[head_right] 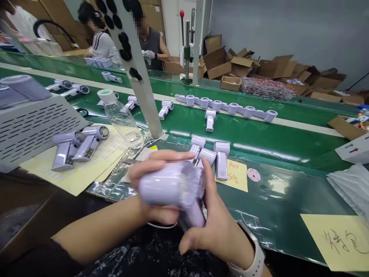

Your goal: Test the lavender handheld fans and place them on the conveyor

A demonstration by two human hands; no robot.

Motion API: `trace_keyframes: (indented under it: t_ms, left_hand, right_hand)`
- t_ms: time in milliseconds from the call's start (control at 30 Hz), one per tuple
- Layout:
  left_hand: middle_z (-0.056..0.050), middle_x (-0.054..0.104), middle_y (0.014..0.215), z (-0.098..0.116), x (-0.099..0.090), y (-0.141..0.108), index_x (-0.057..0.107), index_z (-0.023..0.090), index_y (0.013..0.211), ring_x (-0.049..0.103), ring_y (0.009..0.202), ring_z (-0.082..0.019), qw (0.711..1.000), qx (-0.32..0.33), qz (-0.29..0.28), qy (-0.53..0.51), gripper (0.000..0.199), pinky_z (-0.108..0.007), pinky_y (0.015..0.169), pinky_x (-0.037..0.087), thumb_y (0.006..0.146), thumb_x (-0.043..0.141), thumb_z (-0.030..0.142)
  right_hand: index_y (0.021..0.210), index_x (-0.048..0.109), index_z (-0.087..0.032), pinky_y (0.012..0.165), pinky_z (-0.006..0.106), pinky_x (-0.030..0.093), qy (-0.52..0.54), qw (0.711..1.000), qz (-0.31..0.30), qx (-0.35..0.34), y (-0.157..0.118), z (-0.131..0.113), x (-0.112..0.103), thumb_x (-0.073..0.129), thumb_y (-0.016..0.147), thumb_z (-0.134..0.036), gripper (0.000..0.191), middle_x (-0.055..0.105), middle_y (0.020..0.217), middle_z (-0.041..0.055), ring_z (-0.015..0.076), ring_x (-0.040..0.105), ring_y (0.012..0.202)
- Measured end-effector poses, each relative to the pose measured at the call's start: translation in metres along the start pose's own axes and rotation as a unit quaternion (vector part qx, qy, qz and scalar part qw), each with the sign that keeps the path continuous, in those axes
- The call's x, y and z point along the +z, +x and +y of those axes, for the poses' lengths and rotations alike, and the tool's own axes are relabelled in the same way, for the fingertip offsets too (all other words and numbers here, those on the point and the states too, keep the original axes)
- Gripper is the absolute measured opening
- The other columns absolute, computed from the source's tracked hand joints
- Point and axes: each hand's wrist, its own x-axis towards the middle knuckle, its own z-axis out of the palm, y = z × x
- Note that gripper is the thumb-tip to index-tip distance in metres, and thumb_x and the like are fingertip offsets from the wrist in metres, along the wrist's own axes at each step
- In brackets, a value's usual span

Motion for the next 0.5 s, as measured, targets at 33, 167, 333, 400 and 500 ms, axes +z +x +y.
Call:
trace_keyframes:
  t_ms: [33, 167, 333, 400, 500]
  left_hand:
    - [-0.005, 0.065, 0.132, -0.005, 0.006, 0.010, 0.058, 0.035, 0.119, 0.059, 0.129, -0.033, 0.995, 0.054, -0.067, 0.041, 0.071, -0.050, 0.120, 0.042, 0.062, 0.092, 0.059]
    - [-0.015, 0.058, 0.145, -0.029, -0.007, 0.055, 0.061, 0.025, 0.133, 0.043, 0.146, -0.039, 0.934, -0.061, -0.149, 0.319, 0.056, -0.053, 0.128, 0.022, 0.084, 0.076, 0.045]
    - [-0.014, 0.071, 0.101, -0.072, -0.038, 0.078, 0.056, 0.016, 0.137, 0.061, 0.120, -0.043, 0.883, -0.248, -0.086, 0.390, 0.069, -0.053, 0.109, 0.041, 0.074, 0.079, 0.034]
    - [-0.009, 0.069, 0.090, -0.080, -0.042, 0.079, 0.052, 0.017, 0.143, 0.065, 0.108, -0.039, 0.886, -0.259, -0.078, 0.378, 0.080, -0.045, 0.101, 0.044, 0.069, 0.081, 0.030]
    - [-0.003, 0.066, 0.086, -0.078, -0.050, 0.079, 0.038, 0.015, 0.155, 0.065, 0.084, -0.029, 0.893, -0.280, -0.051, 0.348, 0.100, -0.037, 0.085, 0.045, 0.064, 0.081, 0.023]
  right_hand:
    - [0.169, 0.023, -0.031, 0.114, 0.056, 0.048, -0.031, 0.999, 0.008, 0.002, -0.001, 0.006, -0.011, 0.094, 0.065, -0.061, 0.129, 0.046, 0.164, 0.0139, 0.0408, 0.057, 0.139]
    - [0.166, 0.035, -0.034, 0.095, 0.065, 0.055, -0.259, 0.939, 0.179, 0.135, -0.017, 0.033, -0.112, 0.090, 0.064, -0.063, 0.120, 0.069, 0.138, 0.0172, 0.0473, 0.071, 0.112]
    - [0.145, 0.066, -0.026, 0.087, 0.079, 0.045, -0.508, 0.781, 0.313, 0.186, -0.026, 0.051, -0.214, 0.081, 0.067, -0.055, 0.085, 0.071, 0.123, 0.0311, 0.0659, 0.062, 0.115]
    - [0.135, 0.072, -0.017, 0.101, 0.086, 0.028, -0.545, 0.752, 0.357, 0.105, -0.001, 0.047, -0.206, 0.073, 0.075, -0.046, 0.066, 0.056, 0.141, 0.0394, 0.0690, 0.039, 0.139]
    - [0.120, 0.077, -0.018, 0.112, 0.079, 0.030, -0.504, 0.823, 0.261, 0.029, 0.071, 0.042, -0.164, 0.069, 0.083, -0.032, 0.040, 0.061, 0.141, 0.0302, 0.0555, 0.043, 0.144]
